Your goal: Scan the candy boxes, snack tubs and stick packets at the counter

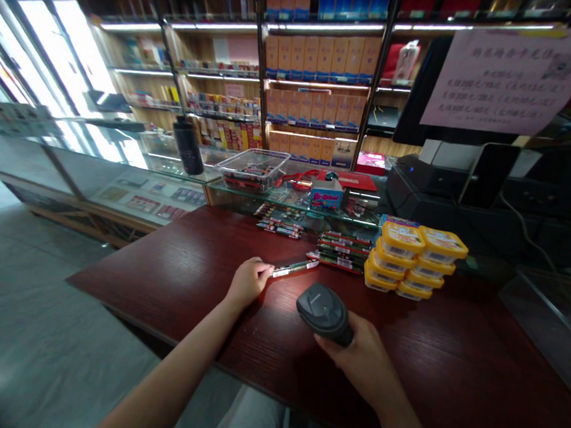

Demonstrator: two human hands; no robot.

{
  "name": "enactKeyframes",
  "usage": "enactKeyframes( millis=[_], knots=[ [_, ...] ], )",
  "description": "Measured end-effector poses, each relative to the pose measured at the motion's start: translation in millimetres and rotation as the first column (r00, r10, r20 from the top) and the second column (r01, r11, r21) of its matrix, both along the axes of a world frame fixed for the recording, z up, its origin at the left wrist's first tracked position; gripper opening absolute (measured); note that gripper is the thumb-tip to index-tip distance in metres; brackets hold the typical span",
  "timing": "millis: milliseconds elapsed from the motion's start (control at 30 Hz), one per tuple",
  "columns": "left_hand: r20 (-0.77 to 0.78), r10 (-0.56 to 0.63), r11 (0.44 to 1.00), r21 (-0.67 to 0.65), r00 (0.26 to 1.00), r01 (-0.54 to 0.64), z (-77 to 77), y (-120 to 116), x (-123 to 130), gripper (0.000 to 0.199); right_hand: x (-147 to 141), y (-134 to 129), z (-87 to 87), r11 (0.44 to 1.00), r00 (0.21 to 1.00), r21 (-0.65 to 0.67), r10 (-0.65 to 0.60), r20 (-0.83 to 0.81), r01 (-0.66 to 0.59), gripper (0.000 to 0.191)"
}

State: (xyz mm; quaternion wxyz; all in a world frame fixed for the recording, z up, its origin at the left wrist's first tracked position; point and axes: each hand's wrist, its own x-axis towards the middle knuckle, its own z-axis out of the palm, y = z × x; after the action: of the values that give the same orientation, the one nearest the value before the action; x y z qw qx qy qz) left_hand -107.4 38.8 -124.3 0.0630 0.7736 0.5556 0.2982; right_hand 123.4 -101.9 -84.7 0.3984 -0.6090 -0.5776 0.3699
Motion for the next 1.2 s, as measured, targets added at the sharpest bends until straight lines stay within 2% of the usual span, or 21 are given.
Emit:
enactKeyframes(
  millis=[67, 167, 267, 333, 400, 500, 600, 700, 800, 900, 1067, 1200],
  knots=[
    [0.010, -0.001, 1.000, -0.016, 1.000, 0.001, 1.1, -1, 0, 0.029, 0, 0, 0.3, 1.000, 1.000, 0.005, 0.013, 0.007, -0.013, 0.025],
    [0.033, -0.015, 0.999, -0.032, 0.999, 0.016, 3.2, -2, -1, 0.026, 5, 4, -4.0, 0.995, 0.999, 0.095, 0.002, 0.046, -0.007, 0.031],
    [0.011, -0.067, 0.997, -0.021, 0.998, 0.068, 4.2, -3, 0, 0.022, 15, 14, -13.4, 0.977, 0.972, 0.205, -0.110, 0.209, 0.067, 0.035],
    [-0.034, -0.091, 0.996, -0.014, 0.995, 0.091, 4.3, -4, 1, 0.025, 23, 20, -20.5, 0.960, 0.921, 0.254, -0.198, 0.335, 0.114, 0.035],
    [-0.095, -0.079, 0.997, -0.012, 0.992, 0.078, 5.2, -5, 1, 0.024, 29, 24, -27.2, 0.934, 0.838, 0.328, -0.291, 0.461, 0.143, 0.034],
    [-0.225, -0.015, 1.000, -0.020, 0.974, 0.011, 10.1, -3, -2, 0.019, 33, 23, -35.0, 0.876, 0.697, 0.473, -0.395, 0.598, 0.091, 0.032],
    [-0.360, 0.059, 0.996, -0.047, 0.931, -0.081, 19.0, 7, -11, 0.014, 34, 20, -39.3, 0.847, 0.625, 0.530, -0.438, 0.646, 0.045, 0.028],
    [-0.430, 0.110, 0.986, -0.066, 0.896, -0.153, 27.2, 26, -22, 0.015, 34, 18, -40.7, 0.840, 0.628, 0.543, -0.433, 0.647, 0.019, 0.027],
    [-0.436, 0.158, 0.984, -0.008, 0.886, -0.180, 29.5, 48, -29, 0.020, 34, 18, -42.4, 0.825, 0.637, 0.564, -0.427, 0.642, -0.015, 0.026],
    [-0.401, 0.173, 0.985, 0.076, 0.899, -0.156, 24.0, 61, -27, 0.025, 35, 18, -46.2, 0.811, 0.640, 0.585, -0.433, 0.634, -0.030, 0.025],
    [-0.361, 0.054, 0.996, 0.091, 0.931, -0.023, 7.1, 67, -10, 0.037, 36, 20, -51.5, 0.812, 0.647, 0.584, -0.441, 0.623, -0.009, 0.026],
    [-0.332, 0.153, 0.988, 0.075, 0.931, -0.136, 2.9, 76, 1, 0.043, 34, 21, -51.7, 0.818, 0.637, 0.574, -0.435, 0.637, -0.015, 0.026]
  ],
)
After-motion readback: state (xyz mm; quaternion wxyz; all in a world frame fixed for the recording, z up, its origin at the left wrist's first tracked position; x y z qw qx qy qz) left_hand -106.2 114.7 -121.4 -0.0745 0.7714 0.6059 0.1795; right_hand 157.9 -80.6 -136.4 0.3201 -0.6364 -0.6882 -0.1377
